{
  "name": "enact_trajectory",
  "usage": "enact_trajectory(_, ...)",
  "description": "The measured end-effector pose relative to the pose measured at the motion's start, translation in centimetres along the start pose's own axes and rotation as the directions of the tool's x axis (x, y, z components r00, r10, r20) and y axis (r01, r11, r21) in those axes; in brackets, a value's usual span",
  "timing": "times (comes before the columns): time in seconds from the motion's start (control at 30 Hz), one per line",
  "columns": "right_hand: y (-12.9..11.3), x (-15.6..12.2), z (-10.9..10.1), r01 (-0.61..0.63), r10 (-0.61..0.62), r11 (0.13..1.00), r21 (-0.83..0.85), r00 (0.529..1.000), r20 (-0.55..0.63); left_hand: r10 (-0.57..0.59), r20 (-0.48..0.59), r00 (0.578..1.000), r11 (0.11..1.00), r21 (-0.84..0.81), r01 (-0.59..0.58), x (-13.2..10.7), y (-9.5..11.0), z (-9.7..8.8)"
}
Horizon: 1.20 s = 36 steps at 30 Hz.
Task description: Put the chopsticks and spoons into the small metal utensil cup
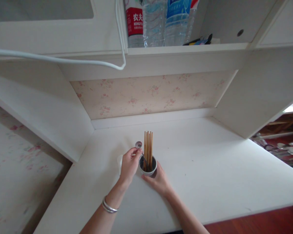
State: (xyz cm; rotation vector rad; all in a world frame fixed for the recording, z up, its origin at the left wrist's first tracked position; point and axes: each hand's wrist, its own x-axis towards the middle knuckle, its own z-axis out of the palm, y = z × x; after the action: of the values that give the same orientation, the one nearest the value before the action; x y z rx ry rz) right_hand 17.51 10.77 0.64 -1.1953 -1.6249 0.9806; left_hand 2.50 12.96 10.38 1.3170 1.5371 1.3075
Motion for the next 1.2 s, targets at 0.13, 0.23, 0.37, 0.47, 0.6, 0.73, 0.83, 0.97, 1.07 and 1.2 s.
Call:
enact_trajectory(0.13, 0.3, 0.0, 0.1, -0.002, 0.002, 1.000, 0.003, 1.000, 0.006, 0.043, -0.039, 0.998, 0.998, 0.039, -0.041, -0.3, -1.8, 0.7)
enact_trajectory(0.23, 0.4, 0.0, 0.1, 0.006, -0.006, 1.000, -0.003, 1.000, 0.003, 0.078, -0.013, 0.997, 0.995, 0.055, -0.077, -0.3, -2.5, 0.8)
enact_trajectory(0.37, 0.3, 0.0, 0.1, 0.000, 0.000, 1.000, -0.012, 1.000, -0.002, 0.027, -0.030, 0.999, 0.996, 0.080, -0.024, -0.3, -2.9, 0.7)
enact_trajectory(0.47, 0.1, 0.0, 0.0, 0.001, -0.001, 1.000, -0.001, 1.000, 0.000, 0.000, -0.007, 1.000, 0.999, 0.044, 0.000, -0.3, -3.2, 0.7)
enact_trajectory(0.6, -0.1, -0.1, 0.0, 0.005, -0.005, 1.000, 0.003, 1.000, -0.007, 0.018, 0.097, 0.995, 1.000, 0.009, -0.019, -0.8, -3.3, 0.3)
enact_trajectory(0.73, -0.2, -0.2, 0.1, -0.004, 0.004, 1.000, 0.004, 1.000, -0.003, 0.008, 0.298, 0.955, 0.986, -0.162, 0.043, -2.2, -3.4, 0.0)
enact_trajectory(0.83, -0.5, -0.3, 0.2, 0.012, -0.012, 1.000, 0.027, 1.000, -0.008, 0.010, 0.369, 0.929, 0.940, -0.319, 0.116, -3.3, -4.0, 0.5)
enact_trajectory(0.97, -1.0, 0.0, 0.2, 0.045, -0.047, 0.997, 0.065, 0.999, 0.026, 0.069, 0.314, 0.947, 0.903, -0.424, 0.075, -4.0, -5.2, 1.7)
enact_trajectory(1.07, -1.4, 0.0, 0.2, 0.079, -0.079, 0.997, -0.003, 0.995, 0.067, 0.076, 0.254, 0.964, 0.925, -0.379, 0.027, -4.1, -5.8, 2.3)
enact_trajectory(1.2, -2.8, -1.5, -0.4, -0.002, -0.019, 0.968, -0.249, 0.996, -0.082, 0.019, 0.226, 0.974, 0.929, -0.364, 0.067, -4.2, -6.2, 2.7)
